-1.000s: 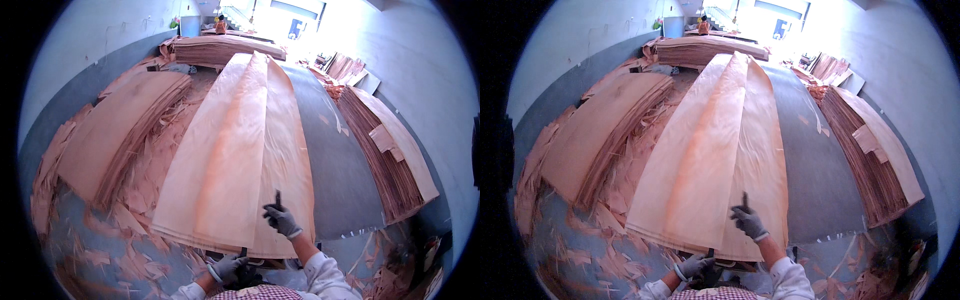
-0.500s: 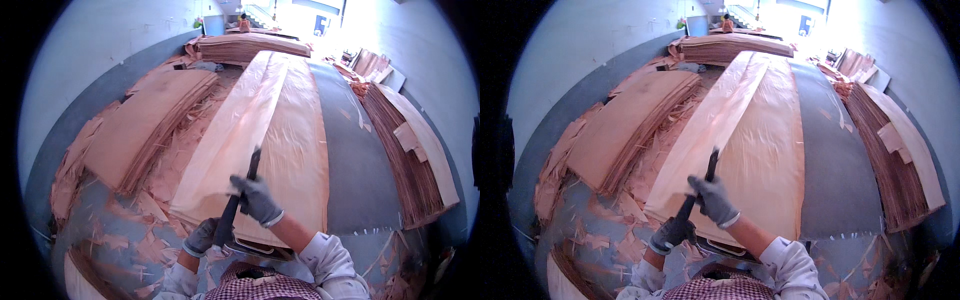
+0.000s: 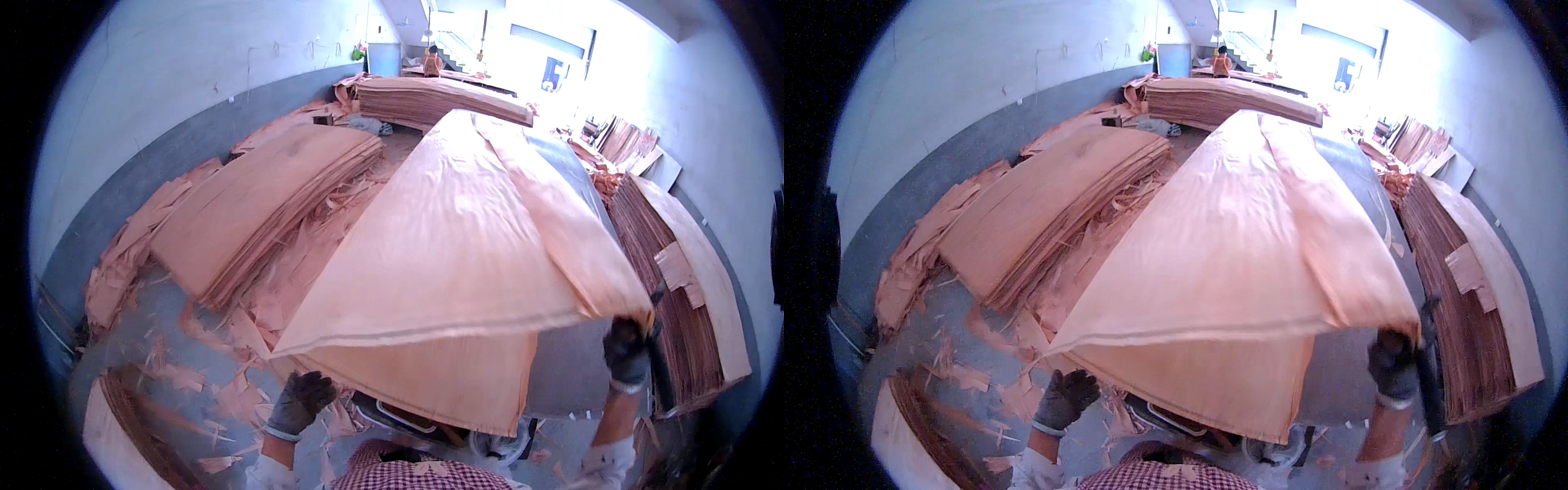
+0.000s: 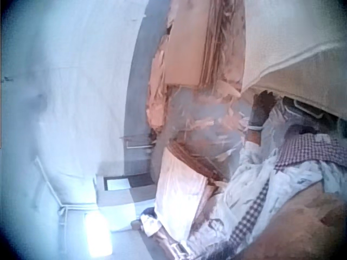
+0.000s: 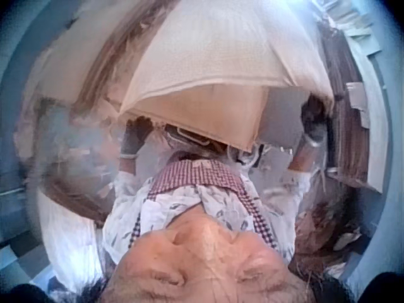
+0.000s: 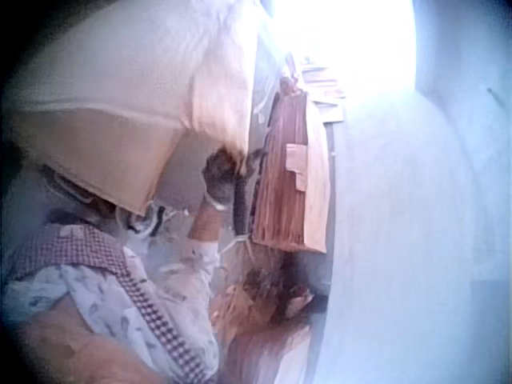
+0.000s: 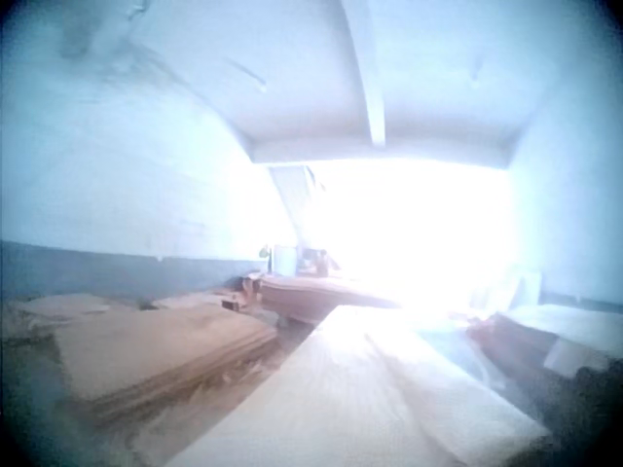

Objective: The person cuts out sections of wood veneer from a large sheet using a utility knife and places them into a stack.

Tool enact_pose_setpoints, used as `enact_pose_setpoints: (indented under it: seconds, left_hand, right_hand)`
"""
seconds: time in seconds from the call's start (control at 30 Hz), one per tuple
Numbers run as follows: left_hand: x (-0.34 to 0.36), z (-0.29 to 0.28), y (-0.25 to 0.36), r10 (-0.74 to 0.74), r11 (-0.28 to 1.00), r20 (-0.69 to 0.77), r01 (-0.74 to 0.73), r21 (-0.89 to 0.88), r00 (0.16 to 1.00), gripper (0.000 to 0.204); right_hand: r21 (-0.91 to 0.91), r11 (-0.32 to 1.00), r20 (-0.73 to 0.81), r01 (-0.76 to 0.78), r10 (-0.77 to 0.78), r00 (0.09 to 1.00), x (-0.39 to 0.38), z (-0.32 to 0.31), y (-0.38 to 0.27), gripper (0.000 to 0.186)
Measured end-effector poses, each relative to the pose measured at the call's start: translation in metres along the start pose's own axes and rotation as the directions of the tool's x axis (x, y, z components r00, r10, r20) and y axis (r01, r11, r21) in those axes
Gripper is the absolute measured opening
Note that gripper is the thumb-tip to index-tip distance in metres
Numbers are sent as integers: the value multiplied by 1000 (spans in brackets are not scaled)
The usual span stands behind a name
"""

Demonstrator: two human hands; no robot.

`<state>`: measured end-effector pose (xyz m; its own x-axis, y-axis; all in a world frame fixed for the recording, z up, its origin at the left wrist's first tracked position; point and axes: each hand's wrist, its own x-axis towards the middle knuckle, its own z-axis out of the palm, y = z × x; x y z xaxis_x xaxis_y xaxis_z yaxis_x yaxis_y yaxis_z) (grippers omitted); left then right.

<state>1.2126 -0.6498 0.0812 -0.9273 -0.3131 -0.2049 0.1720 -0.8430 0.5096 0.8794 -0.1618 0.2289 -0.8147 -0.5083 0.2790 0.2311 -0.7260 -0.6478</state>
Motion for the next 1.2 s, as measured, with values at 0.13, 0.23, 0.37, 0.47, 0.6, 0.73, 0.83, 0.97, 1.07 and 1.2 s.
enact_pose_setpoints:
  seconds: [0.13, 0.23, 0.37, 0.47, 0.6, 0.73, 0.83, 0.97, 1.07, 1.2]
  left_hand:
    - [17, 32, -4, 178, 982, -30, -179, -56, 984, 53]
    - [30, 71, 0, 307, 951, -79, -309, -3, 948, 51]
    - [8, 71, -16, 396, 915, -158, -372, 158, 905, 45]
    - [-18, 30, -29, 331, 944, -284, -310, 116, 900, 39]
    - [5, -29, -60, 351, 929, -425, -256, 266, 834, 29]
    - [76, -75, -85, 349, 838, -211, -203, 506, 913, 26]
    - [111, -165, -76, 525, 637, -108, -306, 707, 844, 33]
    - [156, -108, -102, 304, 856, -408, -58, 514, 861, 47]
    - [147, -45, -94, 225, 940, -501, -51, 337, 835, 56]
    - [120, -68, -75, 177, 930, -376, -29, 368, 910, 53]
  right_hand:
    - [-510, 811, -431, -285, 46, 901, -65, -86, 1, 49]
    - [-807, 335, -541, -486, -92, 836, -100, -141, 4, 58]
    - [-911, 280, -394, -303, -371, 841, -159, -158, 17, 61]
    - [-826, 47, -557, -561, -211, 803, -235, -185, 18, 65]
    - [-785, 432, -596, -445, -327, 733, -266, -198, 36, 40]
    - [-801, 383, -594, -461, -412, 691, -265, -224, 20, 52]
    - [-720, 593, -600, -362, -268, 754, -195, -185, 49, 56]
    - [-733, 404, -671, -548, -294, 681, -188, -198, 14, 70]
    - [-780, 426, -599, -458, -297, 744, -190, -203, 2, 84]
    - [-828, 229, -558, -511, -259, 788, -216, -188, -9, 94]
